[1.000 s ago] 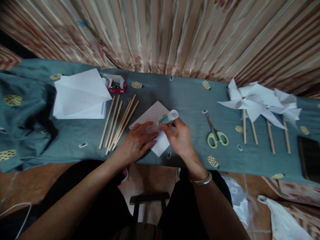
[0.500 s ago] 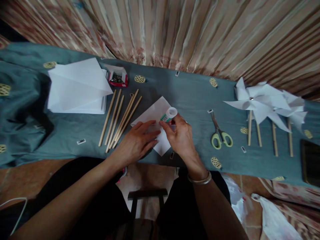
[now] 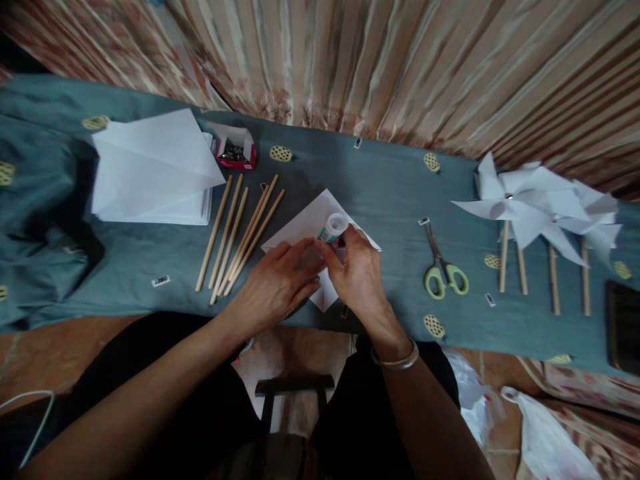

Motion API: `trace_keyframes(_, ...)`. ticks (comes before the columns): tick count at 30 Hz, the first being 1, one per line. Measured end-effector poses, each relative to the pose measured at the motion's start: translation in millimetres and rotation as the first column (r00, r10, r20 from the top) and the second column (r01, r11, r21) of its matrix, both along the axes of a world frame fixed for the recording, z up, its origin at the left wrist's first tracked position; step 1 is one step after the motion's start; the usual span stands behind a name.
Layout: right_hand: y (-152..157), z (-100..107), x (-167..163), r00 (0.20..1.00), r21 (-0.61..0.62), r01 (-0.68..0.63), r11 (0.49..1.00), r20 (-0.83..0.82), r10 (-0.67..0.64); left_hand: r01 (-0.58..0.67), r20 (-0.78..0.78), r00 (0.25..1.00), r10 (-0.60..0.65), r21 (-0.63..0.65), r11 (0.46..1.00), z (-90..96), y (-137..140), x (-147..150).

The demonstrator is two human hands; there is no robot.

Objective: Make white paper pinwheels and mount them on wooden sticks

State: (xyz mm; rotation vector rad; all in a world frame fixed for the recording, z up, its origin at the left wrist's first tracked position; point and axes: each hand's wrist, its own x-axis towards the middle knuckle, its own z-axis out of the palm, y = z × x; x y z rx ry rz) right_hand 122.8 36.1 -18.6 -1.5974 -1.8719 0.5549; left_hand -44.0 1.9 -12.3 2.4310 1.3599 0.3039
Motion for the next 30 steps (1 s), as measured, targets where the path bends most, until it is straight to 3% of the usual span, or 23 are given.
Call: trace_keyframes(30,-3.7,7.3,6.4,0.985,-0.034,-0.168,0.985,0.043,0.170,-0.005,-0.014,1.000,0.004,-0.021,1.000,1.5,1.1,1.0)
